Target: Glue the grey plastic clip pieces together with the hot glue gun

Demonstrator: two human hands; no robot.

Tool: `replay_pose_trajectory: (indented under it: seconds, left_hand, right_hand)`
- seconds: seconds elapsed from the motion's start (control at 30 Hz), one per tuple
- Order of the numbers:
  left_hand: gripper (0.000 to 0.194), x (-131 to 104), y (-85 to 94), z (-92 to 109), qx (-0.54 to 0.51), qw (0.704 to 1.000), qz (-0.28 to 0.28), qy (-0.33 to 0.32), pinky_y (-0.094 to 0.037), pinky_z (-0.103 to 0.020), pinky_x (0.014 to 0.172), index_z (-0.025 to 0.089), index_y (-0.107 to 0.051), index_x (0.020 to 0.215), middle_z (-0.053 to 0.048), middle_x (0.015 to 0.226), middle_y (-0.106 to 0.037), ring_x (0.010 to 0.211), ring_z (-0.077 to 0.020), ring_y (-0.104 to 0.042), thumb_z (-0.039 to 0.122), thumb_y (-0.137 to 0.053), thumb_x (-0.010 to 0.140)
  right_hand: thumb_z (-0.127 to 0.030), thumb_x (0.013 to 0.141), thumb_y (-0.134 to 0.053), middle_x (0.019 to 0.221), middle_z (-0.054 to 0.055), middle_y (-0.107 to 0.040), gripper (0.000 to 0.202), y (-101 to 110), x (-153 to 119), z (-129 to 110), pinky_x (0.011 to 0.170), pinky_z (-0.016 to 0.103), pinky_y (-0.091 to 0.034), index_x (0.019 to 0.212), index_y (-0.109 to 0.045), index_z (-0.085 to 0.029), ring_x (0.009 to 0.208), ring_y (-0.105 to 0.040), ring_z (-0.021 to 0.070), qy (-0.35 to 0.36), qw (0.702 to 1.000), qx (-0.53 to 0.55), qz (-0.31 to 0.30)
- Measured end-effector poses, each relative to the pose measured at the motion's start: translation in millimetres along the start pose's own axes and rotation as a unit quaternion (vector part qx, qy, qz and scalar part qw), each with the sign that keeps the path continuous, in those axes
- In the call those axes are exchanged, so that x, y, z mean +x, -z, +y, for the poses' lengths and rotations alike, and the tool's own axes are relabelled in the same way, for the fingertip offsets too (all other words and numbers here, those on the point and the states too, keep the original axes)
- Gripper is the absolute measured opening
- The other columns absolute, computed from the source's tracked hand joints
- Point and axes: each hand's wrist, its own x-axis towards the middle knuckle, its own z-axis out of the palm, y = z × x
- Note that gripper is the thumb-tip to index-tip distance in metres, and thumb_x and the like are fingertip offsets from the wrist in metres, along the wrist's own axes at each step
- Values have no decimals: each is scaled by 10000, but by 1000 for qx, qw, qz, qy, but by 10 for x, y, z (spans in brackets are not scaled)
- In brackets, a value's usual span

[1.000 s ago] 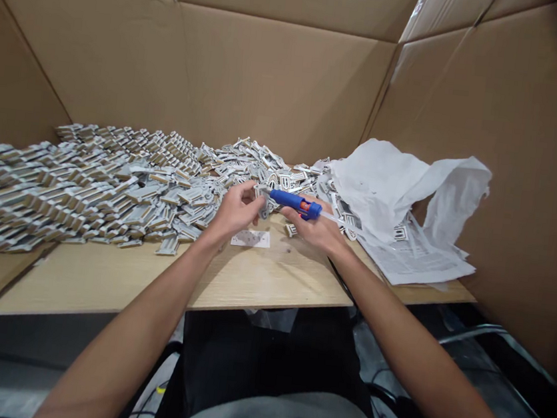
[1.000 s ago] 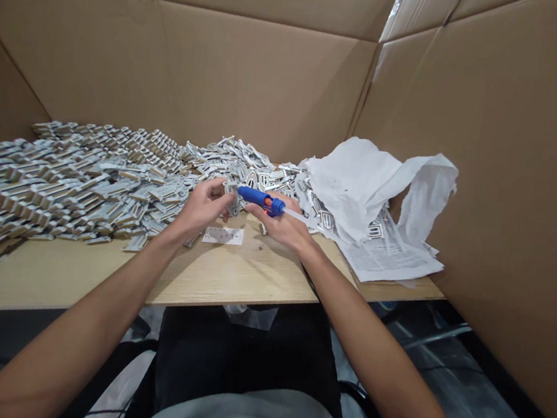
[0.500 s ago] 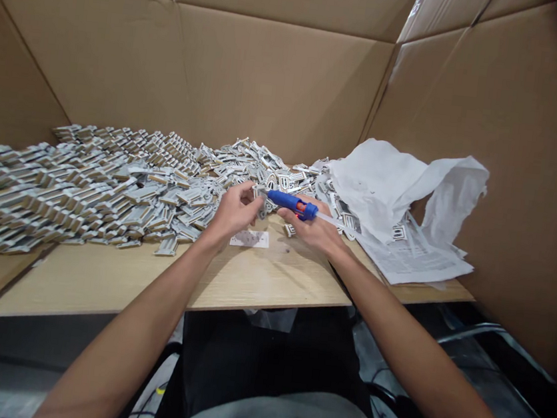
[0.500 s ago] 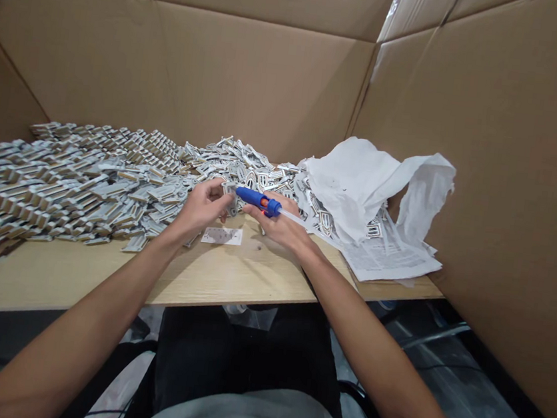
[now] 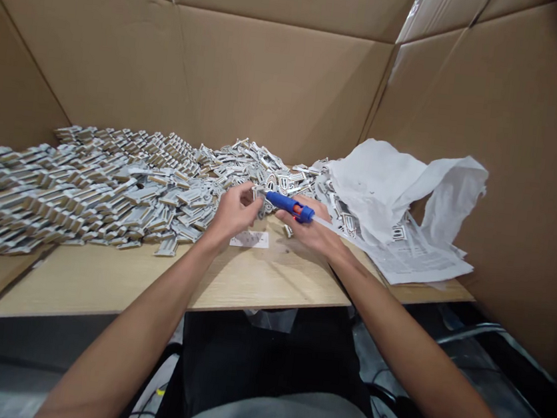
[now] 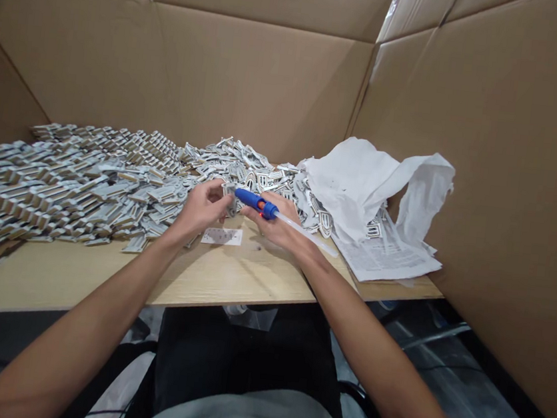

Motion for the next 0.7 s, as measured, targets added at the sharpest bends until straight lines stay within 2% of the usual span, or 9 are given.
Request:
replay_pose_trajectory:
  seconds: [0.17,0.33,0.43,0.5,0.6,0.67,0.7]
  left_hand:
    - [187,7,10,-37,73,996,20,-39,-379,-227,497,214,-504,707,35,609,-523,545,-123,-527,254,-615,852]
    - [207,-3,-13,-13,18,1000,15,-6,-394,-233,447,224,-487,717,45,590,-511,476,-127,-545,270,-630,859]
    - [213,-3,-16,9,-13,1000,14,15,-416,-232,434,222,-504,719,43,586,-522,459,-132,-567,279,-661,852]
    - [164,-2,-15,21,-19,999,25,37,-429,-232,440,206,-578,754,24,628,-591,473,-136,-594,286,-699,831]
    - [140,1,-19,29,-30,998,25,58,-465,-244,496,171,-697,850,-26,744,-704,568,-161,-661,293,-744,800]
    - [136,12,-25,26,-53,997,14,55,-485,-247,553,162,-723,823,-32,765,-723,639,-163,-671,288,-760,787]
    - [134,21,-30,23,-72,996,9,57,-491,-248,577,162,-725,797,-27,759,-722,657,-159,-666,287,-769,780]
  right_hand:
    - [-665,967,-573,757,3,-521,498,-37,-3,37,687,328,-384,734,-473,-237,711,-494,179,47,999,-5,-11]
    - [-636,985,-571,784,16,-546,449,-95,-45,65,715,333,-412,776,-510,-244,742,-517,196,72,997,-2,-33]
    - [-631,977,-590,813,23,-551,424,-113,-75,42,721,334,-428,809,-523,-247,748,-518,200,83,996,-6,-20]
    - [-632,977,-586,837,35,-560,414,-94,-83,2,741,343,-445,833,-533,-248,763,-525,208,76,996,-16,38]
    - [-655,976,-559,860,54,-587,427,-30,-66,-57,794,365,-473,841,-534,-251,807,-560,227,15,983,-35,181]
    - [-676,964,-559,835,49,-617,437,5,-41,-57,771,359,-485,863,-556,-251,787,-589,227,-49,976,-11,212]
    - [-679,956,-567,818,42,-639,436,13,-27,-38,752,351,-489,900,-581,-247,768,-604,223,-80,977,15,197]
